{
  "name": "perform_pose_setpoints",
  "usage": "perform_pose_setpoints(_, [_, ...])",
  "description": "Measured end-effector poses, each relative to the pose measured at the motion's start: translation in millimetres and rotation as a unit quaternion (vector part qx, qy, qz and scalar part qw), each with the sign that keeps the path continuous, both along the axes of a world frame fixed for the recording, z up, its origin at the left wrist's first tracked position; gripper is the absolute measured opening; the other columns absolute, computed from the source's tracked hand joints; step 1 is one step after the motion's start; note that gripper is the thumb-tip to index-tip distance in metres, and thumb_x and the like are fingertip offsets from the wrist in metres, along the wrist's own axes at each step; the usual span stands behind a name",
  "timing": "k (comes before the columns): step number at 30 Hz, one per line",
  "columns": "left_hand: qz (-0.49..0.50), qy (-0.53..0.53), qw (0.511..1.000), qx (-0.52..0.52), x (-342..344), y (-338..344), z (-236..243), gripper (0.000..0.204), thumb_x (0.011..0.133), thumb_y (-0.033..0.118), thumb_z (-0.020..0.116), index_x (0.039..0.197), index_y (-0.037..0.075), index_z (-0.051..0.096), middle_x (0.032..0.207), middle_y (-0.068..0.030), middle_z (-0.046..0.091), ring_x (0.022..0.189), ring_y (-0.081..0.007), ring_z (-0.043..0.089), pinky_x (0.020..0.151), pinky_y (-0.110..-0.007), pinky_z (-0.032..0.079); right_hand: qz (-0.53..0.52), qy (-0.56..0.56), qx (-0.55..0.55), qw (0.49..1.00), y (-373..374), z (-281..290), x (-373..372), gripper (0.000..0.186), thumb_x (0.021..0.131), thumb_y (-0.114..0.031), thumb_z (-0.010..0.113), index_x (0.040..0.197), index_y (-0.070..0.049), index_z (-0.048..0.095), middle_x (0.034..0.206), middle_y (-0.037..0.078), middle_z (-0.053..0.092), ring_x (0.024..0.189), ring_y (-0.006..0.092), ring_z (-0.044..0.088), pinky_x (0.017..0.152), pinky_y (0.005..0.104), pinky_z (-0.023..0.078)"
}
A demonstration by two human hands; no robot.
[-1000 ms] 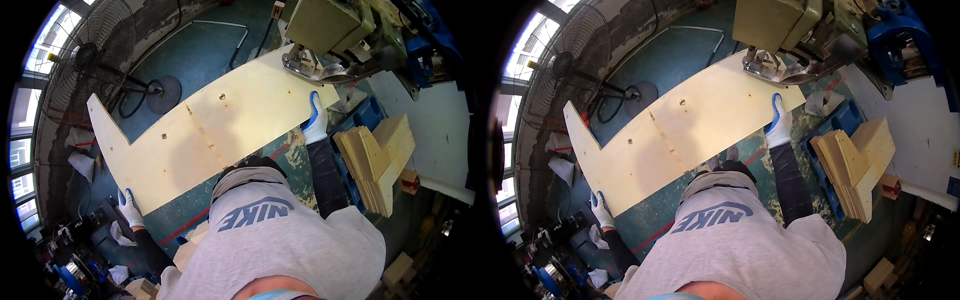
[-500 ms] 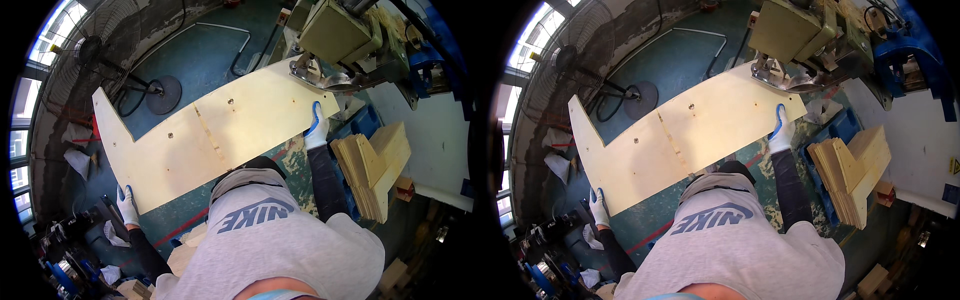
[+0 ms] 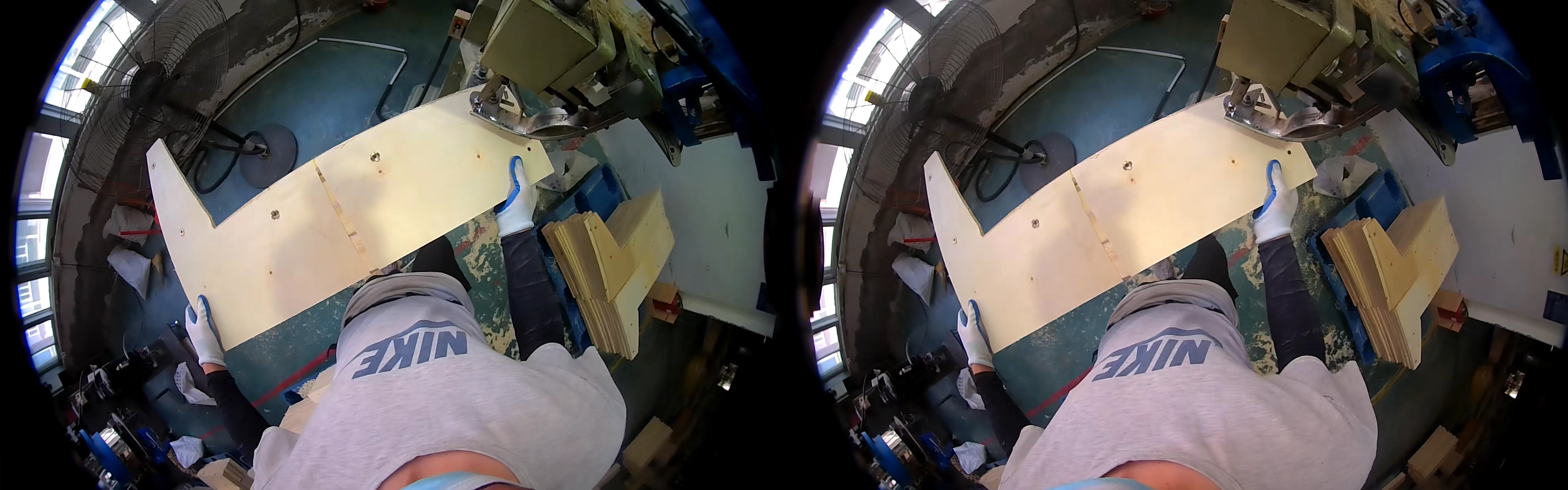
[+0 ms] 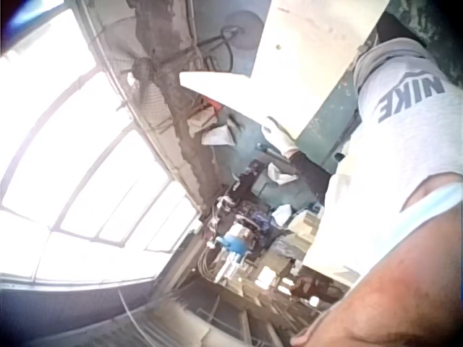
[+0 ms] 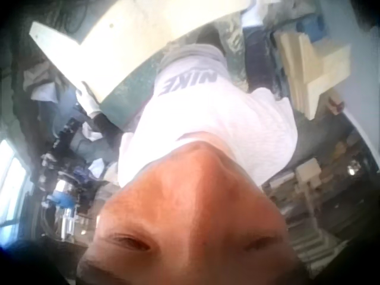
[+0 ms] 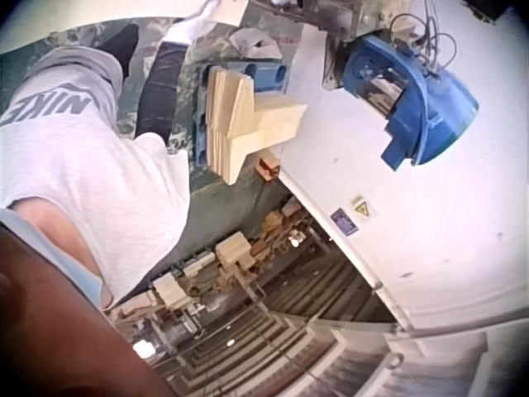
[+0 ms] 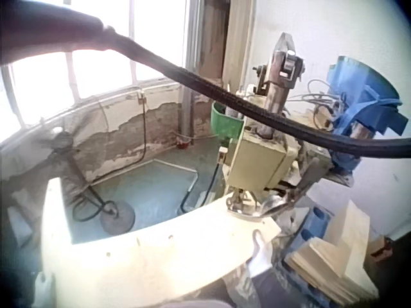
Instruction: The person places an L-shaped wooden board into a riveting machine to install fasteners at pre-drilled locations, repeating this with another board before refilling the machine's supply hopper with small metal parts.
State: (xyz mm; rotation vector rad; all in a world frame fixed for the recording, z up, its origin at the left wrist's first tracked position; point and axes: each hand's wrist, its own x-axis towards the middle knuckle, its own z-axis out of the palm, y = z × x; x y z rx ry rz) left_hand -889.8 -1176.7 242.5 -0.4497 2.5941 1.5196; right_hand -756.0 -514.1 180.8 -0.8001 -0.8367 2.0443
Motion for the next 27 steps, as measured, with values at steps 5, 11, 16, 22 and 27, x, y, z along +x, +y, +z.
perform_pose_setpoints(5, [0.029, 0.036, 0.998, 0.036, 17, 4, 4, 0.029, 0.103, 0.026, 0.062, 0.113, -0.001, 0.064, 0.101, -0.0012, 0.067, 0.087, -0.0077, 0.057, 0.077, -0.023, 0.046, 0.048, -0.091, 0.166, 0.981, 10, -1, 5, 0.045, 0.1, -0.02, 0.065, 0.138, 0.001, 0.051, 0.13, 0.008, 0.061, 0.118, 0.0194, 0.061, 0.101, 0.0342, 0.05])
perform_pose_setpoints(11, [0.09, 0.076, 0.992, 0.041, 57, 9, 0, 0.033, 0.104, 0.027, 0.06, 0.115, -0.004, 0.064, 0.104, -0.0052, 0.069, 0.091, -0.0112, 0.061, 0.082, -0.026, 0.049, 0.107, 0.008, -0.007, 0.994, 16, 17, 0, 0.047, 0.106, -0.037, 0.055, 0.133, 0.001, 0.056, 0.124, 0.008, 0.064, 0.11, 0.0187, 0.066, 0.092, 0.0316, 0.054])
perform_pose_setpoints(16, [0.14, 0.085, 0.986, -0.024, 111, -87, -21, 0.035, 0.105, 0.028, 0.059, 0.113, -0.006, 0.066, 0.103, -0.0068, 0.07, 0.09, -0.0131, 0.063, 0.082, -0.027, 0.051, 0.102, -0.023, 0.044, 0.993, -60, 21, 4, 0.046, 0.106, -0.034, 0.056, 0.133, 0.004, 0.056, 0.125, 0.01, 0.065, 0.109, 0.0201, 0.067, 0.092, 0.0319, 0.055])
perform_pose_setpoints(22, [0.169, 0.078, 0.982, 0.005, 144, -100, -40, 0.036, 0.105, 0.028, 0.06, 0.114, -0.006, 0.066, 0.105, -0.0059, 0.069, 0.089, -0.0122, 0.062, 0.083, -0.027, 0.051, 0.12, -0.059, 0.129, 0.983, -62, 22, -8, 0.039, 0.103, -0.023, 0.06, 0.131, 0.004, 0.056, 0.123, 0.011, 0.064, 0.112, 0.0196, 0.065, 0.094, 0.0334, 0.055])
perform_pose_setpoints(27, [0.155, 0.06, 0.985, 0.035, 135, -76, -34, 0.036, 0.105, 0.028, 0.06, 0.117, -0.006, 0.066, 0.105, -0.004, 0.069, 0.09, -0.0117, 0.062, 0.082, -0.027, 0.051, 0.102, -0.021, 0.02, 0.994, -42, 20, -16, 0.042, 0.102, -0.023, 0.062, 0.133, 0.004, 0.054, 0.124, 0.01, 0.063, 0.112, 0.0196, 0.065, 0.094, 0.0339, 0.055])
